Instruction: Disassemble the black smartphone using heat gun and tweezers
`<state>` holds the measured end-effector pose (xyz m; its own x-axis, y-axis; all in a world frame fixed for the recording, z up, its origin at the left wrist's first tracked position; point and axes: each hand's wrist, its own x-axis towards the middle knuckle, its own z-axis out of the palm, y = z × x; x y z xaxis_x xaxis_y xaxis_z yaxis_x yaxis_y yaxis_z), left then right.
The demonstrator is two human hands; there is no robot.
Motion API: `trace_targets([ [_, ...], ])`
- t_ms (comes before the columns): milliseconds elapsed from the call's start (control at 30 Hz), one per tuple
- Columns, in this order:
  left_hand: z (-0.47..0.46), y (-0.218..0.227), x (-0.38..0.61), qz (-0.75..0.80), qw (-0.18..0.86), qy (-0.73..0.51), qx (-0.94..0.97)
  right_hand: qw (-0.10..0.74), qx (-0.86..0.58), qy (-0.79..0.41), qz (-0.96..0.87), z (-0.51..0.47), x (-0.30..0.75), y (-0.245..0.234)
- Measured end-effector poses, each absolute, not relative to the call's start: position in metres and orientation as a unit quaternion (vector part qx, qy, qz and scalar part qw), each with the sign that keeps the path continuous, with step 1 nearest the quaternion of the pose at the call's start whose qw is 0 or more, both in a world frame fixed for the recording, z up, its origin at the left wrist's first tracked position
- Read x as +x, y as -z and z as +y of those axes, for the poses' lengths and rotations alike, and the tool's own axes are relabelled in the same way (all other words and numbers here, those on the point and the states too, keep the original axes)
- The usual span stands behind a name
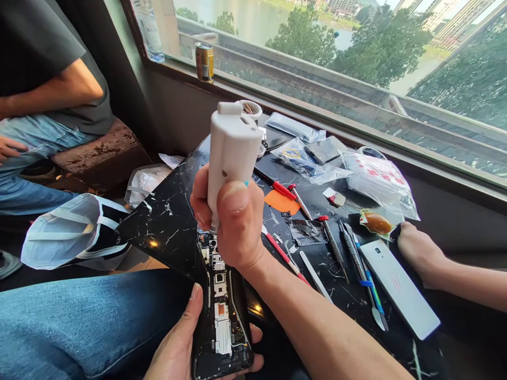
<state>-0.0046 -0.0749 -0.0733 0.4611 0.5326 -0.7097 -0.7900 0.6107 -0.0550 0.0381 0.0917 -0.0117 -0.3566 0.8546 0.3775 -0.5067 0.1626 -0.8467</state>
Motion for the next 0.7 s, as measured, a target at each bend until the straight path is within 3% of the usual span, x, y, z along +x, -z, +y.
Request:
trace_targets([
  [433, -0.058, 0.051, -0.002, 0.43, 0.794, -0.357, -0.239, 0.551, -0.162, -0.628, -0.524, 0.095, 0.039, 0.005],
  [700, -0.067, 0.064, -0.006, 0.384, 0.818, -0.371, -0.214, 0.602, -0.201, -0.567, -0.525, 0.104, 0.056, -0.003],
])
